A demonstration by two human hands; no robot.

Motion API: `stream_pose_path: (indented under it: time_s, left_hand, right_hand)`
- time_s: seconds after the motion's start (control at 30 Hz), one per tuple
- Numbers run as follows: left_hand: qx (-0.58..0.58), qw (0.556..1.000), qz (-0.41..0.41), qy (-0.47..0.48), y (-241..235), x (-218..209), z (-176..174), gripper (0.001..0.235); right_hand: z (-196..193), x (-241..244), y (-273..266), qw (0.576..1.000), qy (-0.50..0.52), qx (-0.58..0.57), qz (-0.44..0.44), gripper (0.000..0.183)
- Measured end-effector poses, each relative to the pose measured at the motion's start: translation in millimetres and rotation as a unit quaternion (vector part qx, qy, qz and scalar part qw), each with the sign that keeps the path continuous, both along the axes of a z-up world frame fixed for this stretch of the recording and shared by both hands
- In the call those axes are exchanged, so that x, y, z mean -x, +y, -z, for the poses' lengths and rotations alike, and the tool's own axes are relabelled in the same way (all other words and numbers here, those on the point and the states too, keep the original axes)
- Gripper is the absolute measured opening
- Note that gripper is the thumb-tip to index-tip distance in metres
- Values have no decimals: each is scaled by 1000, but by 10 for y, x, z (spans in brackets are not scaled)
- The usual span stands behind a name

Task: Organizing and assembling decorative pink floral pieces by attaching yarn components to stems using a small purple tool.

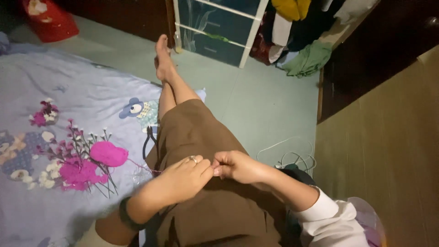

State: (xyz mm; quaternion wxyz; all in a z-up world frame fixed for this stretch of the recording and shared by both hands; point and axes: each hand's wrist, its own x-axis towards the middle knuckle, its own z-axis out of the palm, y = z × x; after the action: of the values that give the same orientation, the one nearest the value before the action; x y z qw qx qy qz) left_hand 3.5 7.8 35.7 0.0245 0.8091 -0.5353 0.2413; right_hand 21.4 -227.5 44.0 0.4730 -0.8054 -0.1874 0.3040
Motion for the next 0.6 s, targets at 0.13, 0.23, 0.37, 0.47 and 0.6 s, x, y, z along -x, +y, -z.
stream_pose_path:
  time_s: [0.13, 0.23, 0.37, 0.47, 0.6]
  left_hand:
    - [7, 998, 16, 55, -44, -70, 62, 14]
    - [57, 998, 8, 12, -56, -125, 237, 14]
    - [65, 997, 49, -7, 44, -152, 294, 16]
    - [73, 993, 71, -55, 93, -168, 166, 17]
    - [91, 986, 86, -111, 150, -255, -61, 19]
  right_hand:
    - [-87, -23, -35, 1000, -6, 1, -26, 15]
    - [3, -9, -55, 999, -14, -33, 7, 15]
    - [180, 6, -27, 992, 62, -103, 29, 13]
    - [285, -49, -12, 985, 104, -135, 37, 9]
    - [143, -157, 120, 977, 116, -170, 52, 8]
